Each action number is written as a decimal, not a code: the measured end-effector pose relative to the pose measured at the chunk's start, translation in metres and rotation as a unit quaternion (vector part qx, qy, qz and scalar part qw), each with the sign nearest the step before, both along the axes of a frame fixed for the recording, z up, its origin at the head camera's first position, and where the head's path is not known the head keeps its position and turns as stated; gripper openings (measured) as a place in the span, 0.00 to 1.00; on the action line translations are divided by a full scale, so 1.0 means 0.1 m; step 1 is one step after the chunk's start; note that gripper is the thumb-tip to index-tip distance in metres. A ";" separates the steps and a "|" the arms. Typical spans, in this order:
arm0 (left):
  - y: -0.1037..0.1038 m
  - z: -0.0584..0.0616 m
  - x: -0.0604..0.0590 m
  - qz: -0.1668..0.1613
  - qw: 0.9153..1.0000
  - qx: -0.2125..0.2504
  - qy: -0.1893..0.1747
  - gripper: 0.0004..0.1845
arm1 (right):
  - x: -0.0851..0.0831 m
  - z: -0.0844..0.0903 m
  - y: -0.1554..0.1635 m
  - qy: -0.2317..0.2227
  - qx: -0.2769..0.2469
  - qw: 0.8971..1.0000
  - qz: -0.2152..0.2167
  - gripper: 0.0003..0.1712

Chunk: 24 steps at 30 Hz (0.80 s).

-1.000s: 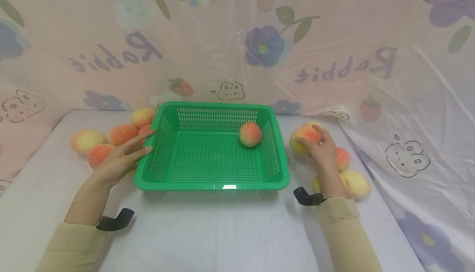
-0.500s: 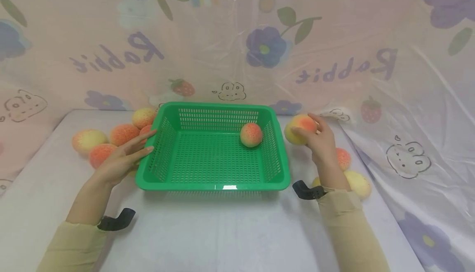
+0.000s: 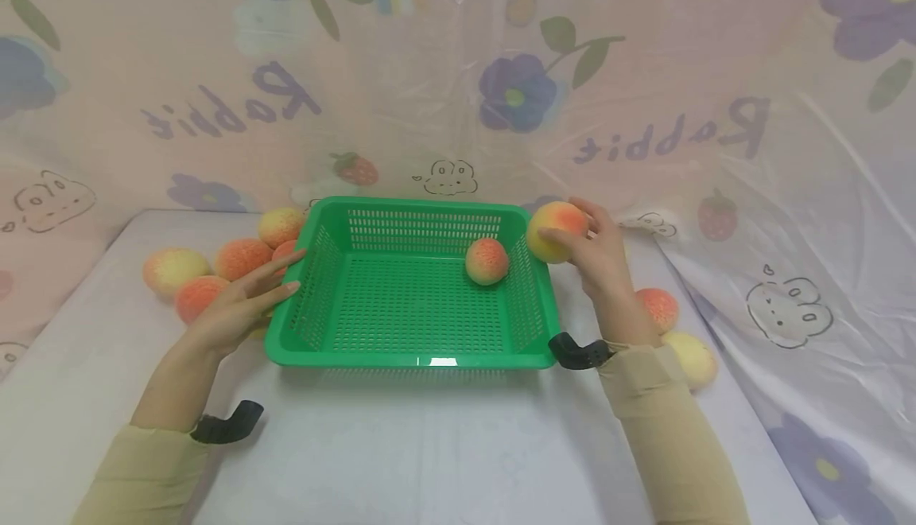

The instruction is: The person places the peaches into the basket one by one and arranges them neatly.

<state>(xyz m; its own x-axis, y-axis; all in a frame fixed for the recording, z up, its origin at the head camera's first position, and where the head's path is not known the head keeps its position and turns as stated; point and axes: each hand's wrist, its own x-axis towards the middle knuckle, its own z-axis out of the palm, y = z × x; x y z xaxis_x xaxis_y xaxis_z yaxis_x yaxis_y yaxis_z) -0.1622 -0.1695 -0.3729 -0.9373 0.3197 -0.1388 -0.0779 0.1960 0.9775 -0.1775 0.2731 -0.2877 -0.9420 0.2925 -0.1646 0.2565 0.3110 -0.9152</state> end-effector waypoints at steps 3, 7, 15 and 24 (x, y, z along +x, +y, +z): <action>0.01 -0.01 0.00 0.001 1.000 0.001 -0.001 0.33 | -0.02 0.02 -0.05 -0.001 0.001 1.000 0.010 0.46; 0.00 -0.02 -0.01 0.005 1.000 0.001 -0.003 0.33 | -0.06 0.03 -0.14 0.016 -0.015 0.999 0.027 0.45; -0.01 -0.01 -0.01 0.002 1.000 -0.006 -0.004 0.34 | -0.16 0.03 -0.33 0.047 -0.039 0.996 0.071 0.42; -0.01 -0.01 0.00 0.005 1.000 -0.006 -0.006 0.34 | -0.24 -0.02 -0.54 0.027 -0.041 0.994 0.102 0.41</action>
